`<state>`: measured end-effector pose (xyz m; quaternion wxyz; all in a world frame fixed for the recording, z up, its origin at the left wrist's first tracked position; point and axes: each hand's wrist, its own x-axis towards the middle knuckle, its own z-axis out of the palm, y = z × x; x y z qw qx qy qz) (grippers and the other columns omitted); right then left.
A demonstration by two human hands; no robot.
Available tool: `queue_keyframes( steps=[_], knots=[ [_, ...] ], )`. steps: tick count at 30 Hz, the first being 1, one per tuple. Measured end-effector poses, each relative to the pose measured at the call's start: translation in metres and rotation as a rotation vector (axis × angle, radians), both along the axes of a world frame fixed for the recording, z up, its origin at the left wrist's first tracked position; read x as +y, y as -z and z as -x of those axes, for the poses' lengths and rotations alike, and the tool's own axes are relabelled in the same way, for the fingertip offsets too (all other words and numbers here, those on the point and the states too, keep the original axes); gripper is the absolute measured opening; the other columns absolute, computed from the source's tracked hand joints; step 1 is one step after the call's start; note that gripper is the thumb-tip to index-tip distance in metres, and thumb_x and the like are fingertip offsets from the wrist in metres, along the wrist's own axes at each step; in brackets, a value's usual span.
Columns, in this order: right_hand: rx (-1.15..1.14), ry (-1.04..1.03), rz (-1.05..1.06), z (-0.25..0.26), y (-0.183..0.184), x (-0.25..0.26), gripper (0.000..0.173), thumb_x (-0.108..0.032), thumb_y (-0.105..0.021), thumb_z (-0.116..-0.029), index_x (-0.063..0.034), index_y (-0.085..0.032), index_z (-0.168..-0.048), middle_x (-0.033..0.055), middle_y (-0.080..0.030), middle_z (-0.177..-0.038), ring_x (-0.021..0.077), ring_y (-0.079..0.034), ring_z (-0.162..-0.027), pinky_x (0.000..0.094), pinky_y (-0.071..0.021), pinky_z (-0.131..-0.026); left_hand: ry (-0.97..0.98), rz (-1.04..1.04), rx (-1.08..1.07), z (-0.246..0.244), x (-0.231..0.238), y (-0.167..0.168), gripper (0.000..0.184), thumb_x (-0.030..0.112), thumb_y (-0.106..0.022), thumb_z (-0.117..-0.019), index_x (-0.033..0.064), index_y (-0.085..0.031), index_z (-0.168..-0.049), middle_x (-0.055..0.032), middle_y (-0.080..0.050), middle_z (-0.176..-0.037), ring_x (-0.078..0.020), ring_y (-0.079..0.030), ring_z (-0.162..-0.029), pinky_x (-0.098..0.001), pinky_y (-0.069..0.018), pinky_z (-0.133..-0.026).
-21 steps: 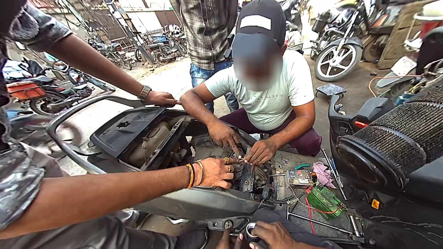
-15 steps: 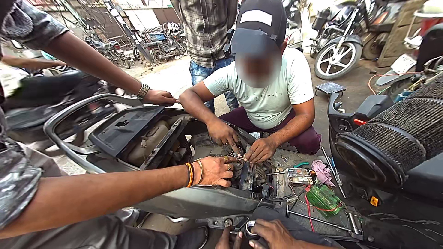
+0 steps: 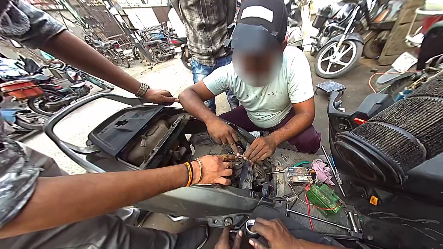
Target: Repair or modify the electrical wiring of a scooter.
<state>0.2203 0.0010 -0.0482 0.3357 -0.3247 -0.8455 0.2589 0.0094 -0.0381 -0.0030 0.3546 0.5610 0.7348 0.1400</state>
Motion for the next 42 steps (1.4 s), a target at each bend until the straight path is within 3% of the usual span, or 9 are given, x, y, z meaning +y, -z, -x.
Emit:
queue_keyframes(
  steps=[42],
  knots=[
    [-0.001, -0.001, -0.004, 0.0, -0.0017, 0.0002, 0.028, -0.036, -0.062, -0.1008, -0.0097, -0.07, -0.103, 0.0091, -0.066, -0.088, 0.0221, -0.066, -0.07, 0.0397, -0.0538, -0.057, -0.003, -0.008, -0.015, 0.0012, -0.0005, 0.001, 0.049, 0.039, -0.056, -0.1034, 0.0006, -0.058, -0.134, -0.0118, -0.074, -0.102, -0.0264, -0.073, -0.091, -0.0505, -0.0564, -0.089]
  ],
)
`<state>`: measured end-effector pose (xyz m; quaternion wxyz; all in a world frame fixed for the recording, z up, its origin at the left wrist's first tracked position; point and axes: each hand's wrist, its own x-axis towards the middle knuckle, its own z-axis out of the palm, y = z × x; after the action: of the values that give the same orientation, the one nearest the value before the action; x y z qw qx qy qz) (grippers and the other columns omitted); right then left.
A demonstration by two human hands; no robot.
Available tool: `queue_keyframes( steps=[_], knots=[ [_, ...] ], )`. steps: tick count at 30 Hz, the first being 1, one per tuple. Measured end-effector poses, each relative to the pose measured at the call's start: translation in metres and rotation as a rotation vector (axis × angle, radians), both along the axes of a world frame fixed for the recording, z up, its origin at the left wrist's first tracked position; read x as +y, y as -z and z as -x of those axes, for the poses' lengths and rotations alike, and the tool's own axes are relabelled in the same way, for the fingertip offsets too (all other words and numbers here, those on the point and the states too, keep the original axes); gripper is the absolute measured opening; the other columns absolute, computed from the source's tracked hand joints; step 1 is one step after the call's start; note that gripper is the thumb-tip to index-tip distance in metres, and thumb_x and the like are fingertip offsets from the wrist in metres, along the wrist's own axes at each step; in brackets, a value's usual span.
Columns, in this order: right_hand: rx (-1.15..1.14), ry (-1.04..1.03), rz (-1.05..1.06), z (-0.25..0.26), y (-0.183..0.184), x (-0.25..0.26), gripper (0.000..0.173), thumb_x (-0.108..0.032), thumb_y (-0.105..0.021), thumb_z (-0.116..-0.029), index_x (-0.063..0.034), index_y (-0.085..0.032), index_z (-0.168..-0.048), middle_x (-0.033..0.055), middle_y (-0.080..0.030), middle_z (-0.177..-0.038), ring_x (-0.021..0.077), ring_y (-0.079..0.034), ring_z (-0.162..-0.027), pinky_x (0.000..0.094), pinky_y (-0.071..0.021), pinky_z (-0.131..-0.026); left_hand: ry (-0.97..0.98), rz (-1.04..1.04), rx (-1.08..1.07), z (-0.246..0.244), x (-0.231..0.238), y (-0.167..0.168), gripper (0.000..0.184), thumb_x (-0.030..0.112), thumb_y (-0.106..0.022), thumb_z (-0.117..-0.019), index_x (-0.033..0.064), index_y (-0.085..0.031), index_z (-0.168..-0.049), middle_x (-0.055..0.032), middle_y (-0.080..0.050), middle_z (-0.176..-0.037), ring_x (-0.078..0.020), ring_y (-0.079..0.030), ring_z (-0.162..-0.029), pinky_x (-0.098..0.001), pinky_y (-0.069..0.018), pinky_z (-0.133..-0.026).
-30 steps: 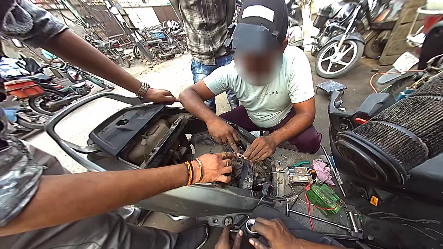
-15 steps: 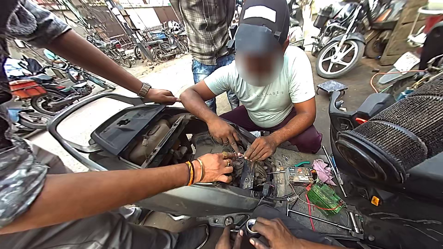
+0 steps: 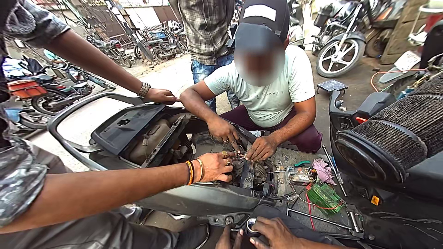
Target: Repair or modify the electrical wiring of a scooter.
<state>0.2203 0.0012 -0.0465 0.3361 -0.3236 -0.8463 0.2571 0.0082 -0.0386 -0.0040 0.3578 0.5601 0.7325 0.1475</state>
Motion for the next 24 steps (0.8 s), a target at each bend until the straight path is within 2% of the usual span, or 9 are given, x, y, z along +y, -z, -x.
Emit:
queue_keyframes(
  steps=[24],
  knots=[
    [0.004, -0.004, 0.005, 0.0003, 0.0001, 0.0003, 0.028, -0.036, -0.061, -0.1013, -0.0098, -0.07, -0.102, 0.009, -0.066, -0.087, 0.0219, -0.066, -0.071, 0.0398, -0.0536, -0.057, -0.001, -0.006, -0.002, -0.0003, 0.0, -0.0005, 0.048, 0.038, -0.056, -0.1034, 0.0004, -0.059, -0.133, -0.0121, -0.074, -0.102, -0.0267, -0.072, -0.091, -0.051, -0.0563, -0.089]
  ],
)
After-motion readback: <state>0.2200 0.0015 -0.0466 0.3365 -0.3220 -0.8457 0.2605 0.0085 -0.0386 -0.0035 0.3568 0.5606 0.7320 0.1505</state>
